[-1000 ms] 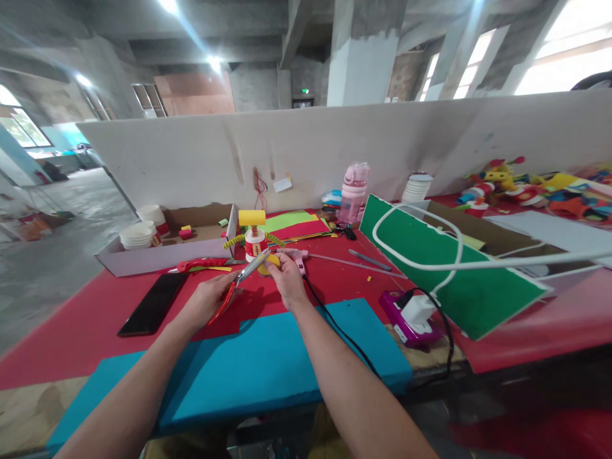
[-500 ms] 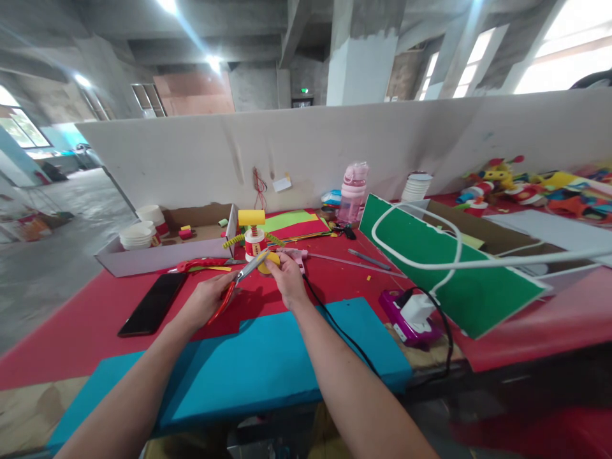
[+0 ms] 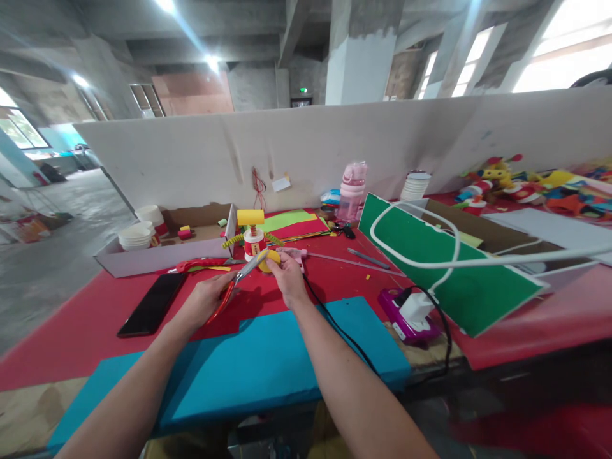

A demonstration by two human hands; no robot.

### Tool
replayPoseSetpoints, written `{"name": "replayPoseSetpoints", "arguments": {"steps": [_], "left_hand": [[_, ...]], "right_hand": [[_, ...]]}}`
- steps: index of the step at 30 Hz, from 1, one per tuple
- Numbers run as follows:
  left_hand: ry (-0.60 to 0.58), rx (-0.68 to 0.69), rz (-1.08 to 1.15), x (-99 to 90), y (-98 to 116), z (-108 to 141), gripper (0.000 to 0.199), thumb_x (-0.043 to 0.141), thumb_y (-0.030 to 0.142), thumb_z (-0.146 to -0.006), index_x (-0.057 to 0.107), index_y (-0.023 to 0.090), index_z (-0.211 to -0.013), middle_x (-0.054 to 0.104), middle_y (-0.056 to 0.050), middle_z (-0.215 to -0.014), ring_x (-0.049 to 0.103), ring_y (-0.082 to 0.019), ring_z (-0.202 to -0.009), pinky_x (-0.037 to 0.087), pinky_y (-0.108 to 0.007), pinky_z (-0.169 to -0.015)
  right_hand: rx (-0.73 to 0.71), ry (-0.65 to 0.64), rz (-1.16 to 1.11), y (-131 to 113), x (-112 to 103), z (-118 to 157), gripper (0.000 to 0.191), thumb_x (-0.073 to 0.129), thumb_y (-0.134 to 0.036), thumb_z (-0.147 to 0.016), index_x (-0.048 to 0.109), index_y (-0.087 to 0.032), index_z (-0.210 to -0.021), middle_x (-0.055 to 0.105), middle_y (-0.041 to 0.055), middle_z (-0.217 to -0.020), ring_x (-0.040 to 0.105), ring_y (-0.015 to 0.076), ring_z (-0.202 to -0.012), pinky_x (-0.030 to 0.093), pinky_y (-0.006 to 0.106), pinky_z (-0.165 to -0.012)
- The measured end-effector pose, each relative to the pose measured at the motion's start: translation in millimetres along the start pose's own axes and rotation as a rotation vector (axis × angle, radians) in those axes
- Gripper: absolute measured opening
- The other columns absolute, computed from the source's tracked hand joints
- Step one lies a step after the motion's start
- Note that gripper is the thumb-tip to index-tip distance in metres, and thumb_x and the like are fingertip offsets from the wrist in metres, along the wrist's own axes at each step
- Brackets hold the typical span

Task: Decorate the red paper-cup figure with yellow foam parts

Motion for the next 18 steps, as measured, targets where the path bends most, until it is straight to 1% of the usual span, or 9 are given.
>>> {"name": "replayPoseSetpoints", "arguments": {"steps": [3,10,12,15,18], "left_hand": [[0.0,-0.004,-0.012,0.2,-0.5,-0.1,0.041,0.045,0.027,-0.089,0.053,0.02,-0.129,0.067,-0.014,-0.112,0.065,-0.026,-0.101,0.05,-0.032,-0.083],[-0.003,0.001,-0.027,-0.1,1.0,0.2,0.039,0.044,0.025,-0.09,0.054,0.021,-0.127,0.069,-0.012,-0.106,0.066,-0.025,-0.095,0.05,-0.03,-0.078],[-0.003,-0.002,-0.026,-0.5,1.7,0.2,0.037,0.043,0.027,-0.09,0.055,0.02,-0.125,0.069,-0.012,-0.105,0.067,-0.025,-0.094,0.05,-0.029,-0.077],[-0.001,0.005,-0.023,-0.7,1.8,0.1,0.038,0.043,0.03,-0.091,0.054,0.02,-0.125,0.069,-0.013,-0.107,0.066,-0.026,-0.097,0.05,-0.03,-0.079],[-0.002,0.015,-0.025,-0.1,0.6,-0.2,0.039,0.043,0.029,-0.091,0.053,0.02,-0.127,0.069,-0.013,-0.11,0.066,-0.026,-0.1,0.05,-0.031,-0.082]], "right_hand": [[-0.006,0.01,0.009,-0.7,-0.8,0.0,0.036,0.076,-0.043,-0.064,0.067,-0.02,-0.091,0.069,0.0033,-0.091,0.063,0.0192,-0.082,0.053,0.031,-0.069],[-0.001,0.003,-0.002,1.8,-1.5,-0.8,0.038,0.076,-0.043,-0.064,0.068,-0.02,-0.092,0.07,0.0031,-0.089,0.063,0.0187,-0.081,0.053,0.031,-0.069],[0.002,0.005,0.0,2.1,-1.6,-1.0,0.039,0.076,-0.044,-0.064,0.067,-0.02,-0.093,0.07,0.0033,-0.089,0.063,0.019,-0.081,0.053,0.031,-0.07],[0.002,0.009,0.002,1.8,-1.6,-1.1,0.04,0.077,-0.045,-0.063,0.068,-0.02,-0.092,0.07,0.0036,-0.089,0.063,0.0193,-0.081,0.053,0.031,-0.069],[-0.005,0.015,0.006,0.8,-1.7,-0.8,0.04,0.077,-0.045,-0.063,0.068,-0.02,-0.092,0.07,0.0038,-0.091,0.063,0.0195,-0.082,0.053,0.031,-0.069]]}}
Point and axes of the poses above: each hand's wrist, its own z-axis away from the middle knuckle, its own x-axis out of the palm, y = z × x, the point moved 2 cm from there along -z, towards the middle knuckle
